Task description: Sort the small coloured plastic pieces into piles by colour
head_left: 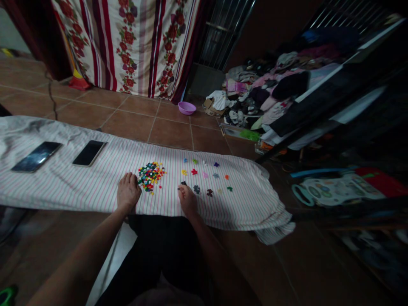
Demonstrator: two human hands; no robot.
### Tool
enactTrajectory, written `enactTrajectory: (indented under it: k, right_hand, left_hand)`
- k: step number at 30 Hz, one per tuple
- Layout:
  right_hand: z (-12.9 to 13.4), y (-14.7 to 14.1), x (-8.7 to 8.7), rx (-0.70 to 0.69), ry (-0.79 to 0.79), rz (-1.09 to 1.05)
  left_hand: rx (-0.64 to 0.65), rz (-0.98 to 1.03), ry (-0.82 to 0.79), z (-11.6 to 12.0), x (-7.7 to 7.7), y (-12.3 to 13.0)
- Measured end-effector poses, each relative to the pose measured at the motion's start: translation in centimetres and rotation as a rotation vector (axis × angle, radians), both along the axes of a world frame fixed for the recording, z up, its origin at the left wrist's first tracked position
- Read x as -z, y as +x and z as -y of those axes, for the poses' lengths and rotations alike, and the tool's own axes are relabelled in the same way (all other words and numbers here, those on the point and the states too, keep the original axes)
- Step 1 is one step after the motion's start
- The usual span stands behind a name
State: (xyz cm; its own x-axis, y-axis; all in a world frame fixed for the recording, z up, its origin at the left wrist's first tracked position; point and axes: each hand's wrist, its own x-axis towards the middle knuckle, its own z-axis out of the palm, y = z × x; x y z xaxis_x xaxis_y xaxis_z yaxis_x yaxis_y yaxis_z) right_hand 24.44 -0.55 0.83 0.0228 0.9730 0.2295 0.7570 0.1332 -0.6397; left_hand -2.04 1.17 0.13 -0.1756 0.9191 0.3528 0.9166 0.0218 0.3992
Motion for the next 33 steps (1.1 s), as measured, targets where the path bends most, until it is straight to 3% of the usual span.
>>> enactTrajectory:
  k: [14, 22, 33]
  right_hand:
    - [1.5, 5.1, 0.9, 0.232, 0.164, -0.037]
    - [0.7, 6.3, 0.7, 0.389, 0.144, -0.050]
    - [0.0, 5.9, 0.5, 0.327, 0.124, 0.005]
  left_hand:
    - [0.026, -0.065, -0.004, 0.2, -0.7, 0.0]
    - [0.033, -0.046, 0.002, 0.2, -0.7, 0.0]
    - [0.036, -0.070, -0.009, 0.2, -0.8, 0.0]
